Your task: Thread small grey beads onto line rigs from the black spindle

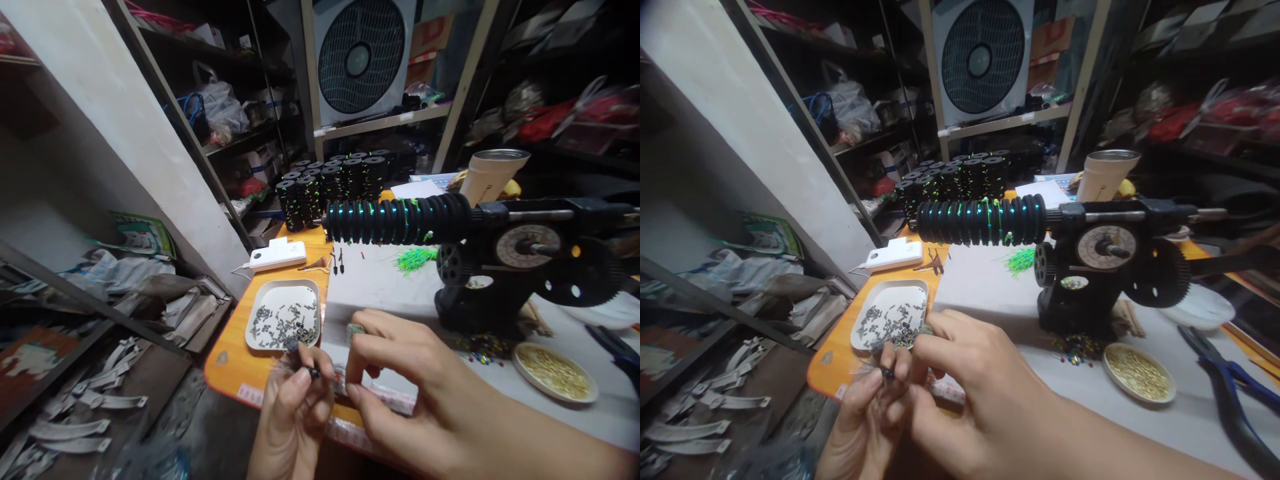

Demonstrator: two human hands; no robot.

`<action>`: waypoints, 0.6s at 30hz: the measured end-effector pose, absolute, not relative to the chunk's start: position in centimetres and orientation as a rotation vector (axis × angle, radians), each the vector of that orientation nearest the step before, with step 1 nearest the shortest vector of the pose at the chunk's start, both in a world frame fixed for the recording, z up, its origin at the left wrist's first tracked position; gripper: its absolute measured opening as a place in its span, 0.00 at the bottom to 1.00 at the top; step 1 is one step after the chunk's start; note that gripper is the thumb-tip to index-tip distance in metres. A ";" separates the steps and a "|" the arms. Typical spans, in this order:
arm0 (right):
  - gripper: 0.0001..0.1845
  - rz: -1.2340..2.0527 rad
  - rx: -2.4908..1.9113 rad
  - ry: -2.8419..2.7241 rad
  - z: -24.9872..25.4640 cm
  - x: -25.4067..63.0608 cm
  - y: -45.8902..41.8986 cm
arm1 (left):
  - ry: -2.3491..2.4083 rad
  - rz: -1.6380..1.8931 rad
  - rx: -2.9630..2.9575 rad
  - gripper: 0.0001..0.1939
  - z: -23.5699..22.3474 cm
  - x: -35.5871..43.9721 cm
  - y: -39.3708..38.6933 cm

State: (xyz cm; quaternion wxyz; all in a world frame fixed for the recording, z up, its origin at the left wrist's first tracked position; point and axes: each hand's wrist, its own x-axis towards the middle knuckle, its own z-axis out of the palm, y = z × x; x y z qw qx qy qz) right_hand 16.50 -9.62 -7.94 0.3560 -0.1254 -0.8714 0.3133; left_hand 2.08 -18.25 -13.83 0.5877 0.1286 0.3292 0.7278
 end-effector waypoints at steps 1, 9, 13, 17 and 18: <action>0.08 0.809 -0.323 -2.251 -7.9 16.5 -9.6 | 0.803 1.705 0.322 0.11 -13.9 2.1 -18.3; 0.11 0.844 -0.359 -2.328 -7.7 16.6 -9.8 | 0.971 1.739 0.388 0.13 -13.9 2.6 -18.6; 0.13 0.908 -0.374 -2.370 -7.4 16.5 -9.7 | 1.000 1.751 0.372 0.13 -13.9 2.9 -18.6; 0.13 0.932 -0.386 -2.376 -7.4 16.6 -9.8 | 0.978 1.737 0.363 0.12 -13.6 2.9 -18.6; 0.13 0.934 -0.382 -2.373 -7.4 16.7 -9.8 | 0.967 1.736 0.362 0.12 -13.5 2.9 -18.6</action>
